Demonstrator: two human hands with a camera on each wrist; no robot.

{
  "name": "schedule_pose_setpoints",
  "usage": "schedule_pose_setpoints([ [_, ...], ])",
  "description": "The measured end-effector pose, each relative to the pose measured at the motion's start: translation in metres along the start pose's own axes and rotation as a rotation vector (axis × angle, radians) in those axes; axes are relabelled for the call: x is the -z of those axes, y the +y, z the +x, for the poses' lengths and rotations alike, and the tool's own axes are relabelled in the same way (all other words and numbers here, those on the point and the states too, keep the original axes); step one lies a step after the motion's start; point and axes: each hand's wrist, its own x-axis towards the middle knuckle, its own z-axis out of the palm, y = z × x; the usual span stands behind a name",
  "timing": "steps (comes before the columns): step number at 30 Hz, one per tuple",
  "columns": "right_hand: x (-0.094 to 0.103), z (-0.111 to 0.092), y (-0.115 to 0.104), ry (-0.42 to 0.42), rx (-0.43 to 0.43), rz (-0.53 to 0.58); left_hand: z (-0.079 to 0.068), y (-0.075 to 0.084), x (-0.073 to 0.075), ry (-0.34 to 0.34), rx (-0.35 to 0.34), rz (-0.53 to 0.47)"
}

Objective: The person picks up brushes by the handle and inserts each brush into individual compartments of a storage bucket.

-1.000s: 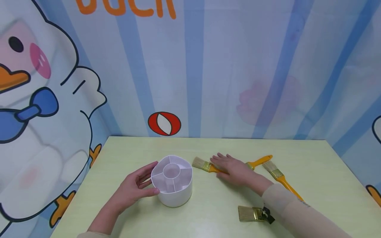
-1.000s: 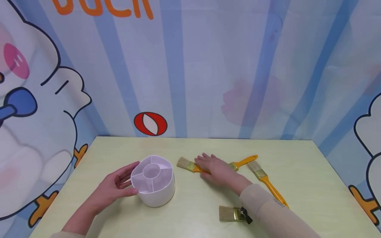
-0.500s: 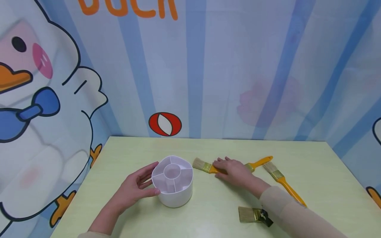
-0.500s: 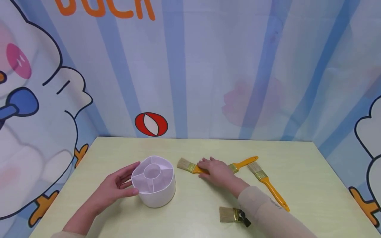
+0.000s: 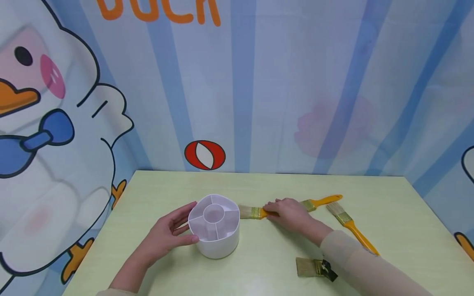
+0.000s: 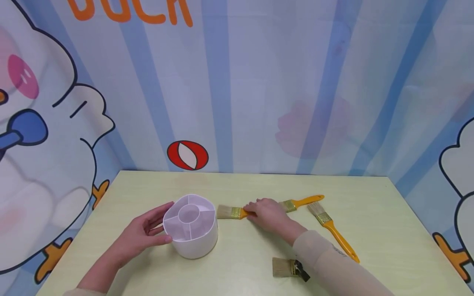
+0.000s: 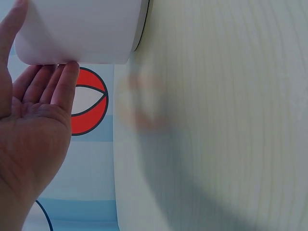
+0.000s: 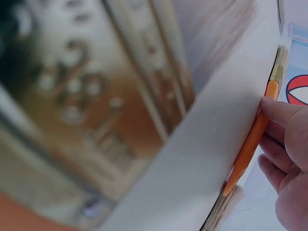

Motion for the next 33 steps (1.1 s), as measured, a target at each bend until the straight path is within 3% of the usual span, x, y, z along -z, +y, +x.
schedule_pose_setpoints([
  [8, -0.003, 0.004, 0.004, 0.068, 0.112, -0.102, 0.000, -0.001, 0.000, 0.006, 0.007, 0.004],
  [14, 0.001, 0.003, 0.004, 0.066, 0.076, -0.055, 0.001, -0.001, 0.000, -0.004, -0.003, 0.002],
  [24, 0.022, 0.003, 0.007, 0.089, -0.135, 0.266, 0.002, -0.004, 0.000, 0.011, 0.018, 0.010],
  [33, 0.041, 0.011, -0.005, 0.125, -0.332, 0.809, 0.002, -0.002, 0.000, 0.006, 0.005, 0.020],
])
